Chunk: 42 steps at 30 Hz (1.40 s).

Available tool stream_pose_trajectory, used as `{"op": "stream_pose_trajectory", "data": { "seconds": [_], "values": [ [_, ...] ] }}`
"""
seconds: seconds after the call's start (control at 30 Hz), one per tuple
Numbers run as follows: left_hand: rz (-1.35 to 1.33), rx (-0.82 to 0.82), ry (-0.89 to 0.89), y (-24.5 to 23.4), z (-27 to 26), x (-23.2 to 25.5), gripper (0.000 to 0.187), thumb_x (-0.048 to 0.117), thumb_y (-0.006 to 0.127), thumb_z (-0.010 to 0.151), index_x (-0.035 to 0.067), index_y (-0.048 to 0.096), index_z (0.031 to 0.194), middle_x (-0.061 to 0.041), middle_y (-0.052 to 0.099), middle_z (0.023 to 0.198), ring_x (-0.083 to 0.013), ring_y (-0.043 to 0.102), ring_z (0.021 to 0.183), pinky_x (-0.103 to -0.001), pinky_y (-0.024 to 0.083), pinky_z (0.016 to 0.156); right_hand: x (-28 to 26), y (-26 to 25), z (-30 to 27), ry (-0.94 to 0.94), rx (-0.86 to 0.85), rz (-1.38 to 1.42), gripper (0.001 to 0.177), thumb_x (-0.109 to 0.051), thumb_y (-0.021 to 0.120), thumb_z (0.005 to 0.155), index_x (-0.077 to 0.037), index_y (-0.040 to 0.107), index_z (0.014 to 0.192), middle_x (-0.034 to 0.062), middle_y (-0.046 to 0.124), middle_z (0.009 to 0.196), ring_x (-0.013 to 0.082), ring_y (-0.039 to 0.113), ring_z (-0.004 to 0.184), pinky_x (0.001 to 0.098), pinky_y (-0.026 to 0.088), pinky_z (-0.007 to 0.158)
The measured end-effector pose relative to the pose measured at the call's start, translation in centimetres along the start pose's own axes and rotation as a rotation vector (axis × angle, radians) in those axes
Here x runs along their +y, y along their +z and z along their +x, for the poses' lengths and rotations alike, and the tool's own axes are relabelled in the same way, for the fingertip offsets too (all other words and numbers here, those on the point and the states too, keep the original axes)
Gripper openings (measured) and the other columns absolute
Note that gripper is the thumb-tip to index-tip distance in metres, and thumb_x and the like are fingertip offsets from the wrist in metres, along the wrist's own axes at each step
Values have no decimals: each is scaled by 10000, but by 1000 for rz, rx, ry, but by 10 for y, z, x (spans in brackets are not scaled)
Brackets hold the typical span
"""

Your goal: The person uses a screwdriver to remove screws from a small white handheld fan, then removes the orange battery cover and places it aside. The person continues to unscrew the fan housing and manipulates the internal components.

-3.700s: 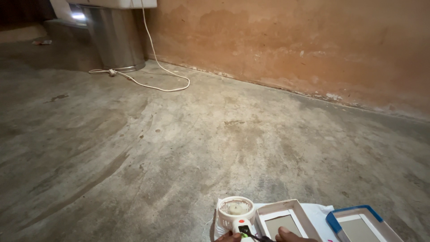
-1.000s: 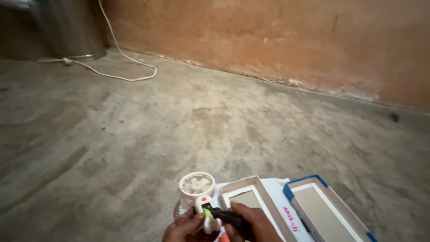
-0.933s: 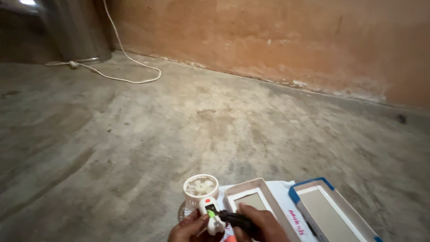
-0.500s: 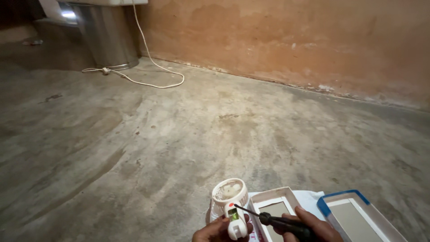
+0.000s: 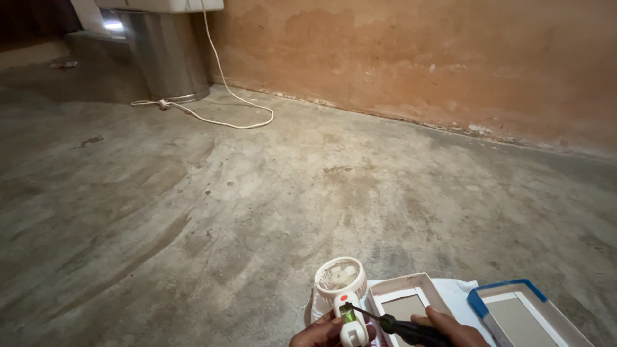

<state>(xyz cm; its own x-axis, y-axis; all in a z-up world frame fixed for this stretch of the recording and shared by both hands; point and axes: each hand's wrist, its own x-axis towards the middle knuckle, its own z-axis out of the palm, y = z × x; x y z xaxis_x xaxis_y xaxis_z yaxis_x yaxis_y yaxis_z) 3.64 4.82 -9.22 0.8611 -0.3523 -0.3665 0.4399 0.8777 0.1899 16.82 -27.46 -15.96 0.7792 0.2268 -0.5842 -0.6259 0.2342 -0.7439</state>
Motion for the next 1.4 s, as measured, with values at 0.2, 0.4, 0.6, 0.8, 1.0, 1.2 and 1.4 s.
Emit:
{"op": "stream_pose_trajectory", "data": {
  "seconds": [0.2,0.4,0.6,0.8,1.0,1.2,1.4],
  "values": [
    [123,-145,-11,-28,27,6,580,25,535,946,109,436,1511,-274,671,1248,-374,725,1117,-462,612,997,4,18,-21,-137,118,-32,524,-288,606,978,175,674,1213,322,792,1166,329,752,1046,372,545,990],
    [126,-155,-3,-53,53,10,592,8,516,975,41,394,1554,-229,639,1367,-334,666,1261,-455,525,1139,-4,55,-31,114,-30,-59,505,-284,566,970,154,714,1174,305,803,1112,318,755,1002,374,559,966],
    [143,-203,-14,-78,64,9,622,45,559,912,21,386,1509,-250,629,1408,-344,652,1300,-458,498,1162,6,78,-39,-44,-20,-265,443,-248,564,998,131,757,1122,290,810,978,315,780,922,388,588,899],
    [263,-154,-24,-84,82,11,632,37,628,938,52,426,1537,-172,667,1366,-278,652,1273,-405,477,1187,25,72,-32,-464,-2,-568,352,-201,628,970,66,754,1161,250,838,942,294,790,894,394,624,864],
    [123,-204,-4,-72,60,6,608,11,591,917,0,443,1507,-226,669,1330,-315,700,1212,-417,541,1120,31,55,-29,-1027,-142,-1042,397,-201,668,907,25,736,1227,179,817,1018,225,789,933,344,621,894],
    [49,-55,20,-34,31,1,606,14,576,867,-20,459,1460,-276,682,1234,-430,693,1128,-501,562,1043,31,48,-33,-1284,-171,-1066,385,-165,697,901,5,687,1246,213,802,1069,276,769,1005,401,622,927],
    [108,-156,57,-13,7,-3,619,104,545,913,-53,448,1504,-295,676,1276,-414,718,1117,-484,588,1003,45,38,-15,-1426,-200,-1062,415,-235,745,910,-1,686,1248,202,802,1070,286,788,1038,405,611,935]
  ]
}}
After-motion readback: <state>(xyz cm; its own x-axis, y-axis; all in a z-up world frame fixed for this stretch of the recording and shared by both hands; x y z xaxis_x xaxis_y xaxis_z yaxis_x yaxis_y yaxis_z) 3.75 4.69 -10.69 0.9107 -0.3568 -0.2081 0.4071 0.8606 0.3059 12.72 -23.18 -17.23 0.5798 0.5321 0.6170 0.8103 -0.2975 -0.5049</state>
